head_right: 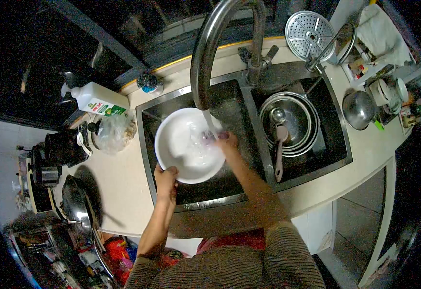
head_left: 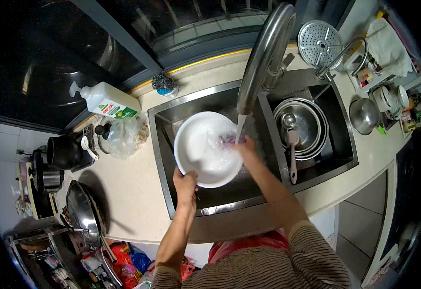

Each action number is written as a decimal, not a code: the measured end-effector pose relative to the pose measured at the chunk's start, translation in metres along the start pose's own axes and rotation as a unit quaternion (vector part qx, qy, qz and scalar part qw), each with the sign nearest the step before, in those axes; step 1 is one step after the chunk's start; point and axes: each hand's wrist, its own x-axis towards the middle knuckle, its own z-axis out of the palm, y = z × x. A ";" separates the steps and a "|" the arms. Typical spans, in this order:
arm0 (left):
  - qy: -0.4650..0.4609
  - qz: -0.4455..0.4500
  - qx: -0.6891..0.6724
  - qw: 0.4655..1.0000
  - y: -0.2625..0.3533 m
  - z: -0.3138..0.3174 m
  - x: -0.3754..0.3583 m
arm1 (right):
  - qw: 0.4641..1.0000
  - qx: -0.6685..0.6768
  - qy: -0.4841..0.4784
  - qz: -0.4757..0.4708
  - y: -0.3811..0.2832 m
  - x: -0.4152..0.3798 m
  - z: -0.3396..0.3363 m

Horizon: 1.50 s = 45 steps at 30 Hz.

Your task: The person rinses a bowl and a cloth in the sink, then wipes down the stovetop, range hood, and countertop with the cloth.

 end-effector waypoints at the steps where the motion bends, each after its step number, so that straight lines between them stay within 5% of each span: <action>1: -0.007 -0.036 0.015 0.999 0.005 -0.006 0.003 | 0.995 0.075 -0.043 -0.043 -0.012 0.008 0.001; 4: -0.056 -0.159 0.039 0.985 0.012 -0.019 0.012 | 0.965 0.163 -0.178 -0.105 -0.056 0.008 -0.007; 8: -0.186 -0.261 -0.003 0.947 -0.020 -0.032 0.027 | 0.954 0.236 -0.186 -0.003 -0.077 0.001 -0.009; 11: -0.207 -0.287 -0.032 0.935 -0.037 -0.024 0.022 | 0.927 0.276 -0.229 0.110 -0.043 0.021 -0.019; 15: -0.179 -0.283 -0.069 0.940 -0.056 -0.002 0.015 | 0.889 0.350 -0.258 0.145 -0.018 -0.011 -0.017; 20: -0.129 -0.192 -0.095 0.968 -0.039 0.018 0.019 | 0.891 0.383 -0.235 0.068 -0.029 -0.082 0.001; 23: -0.097 -0.124 -0.097 0.983 -0.021 0.014 0.023 | 0.870 0.439 -0.190 0.119 -0.001 -0.068 -0.022; 26: -0.035 -0.104 -0.016 0.994 0.021 0.017 0.001 | 0.904 0.404 -0.069 0.117 -0.029 -0.054 -0.022; 31: 0.010 0.053 0.020 0.998 0.018 0.005 0.004 | 0.977 0.189 -0.065 0.072 -0.019 -0.029 -0.039; 38: 0.117 0.320 0.344 0.875 0.040 -0.011 -0.002 | 0.999 0.026 -0.009 0.047 -0.016 -0.069 -0.037; 42: 0.126 0.432 0.375 0.811 0.045 -0.021 0.002 | 0.999 -0.036 0.023 -0.014 -0.004 -0.073 -0.036; 45: 0.115 0.320 0.321 0.884 0.044 -0.025 0.004 | 0.998 -0.061 -0.009 -0.032 -0.001 -0.070 -0.046</action>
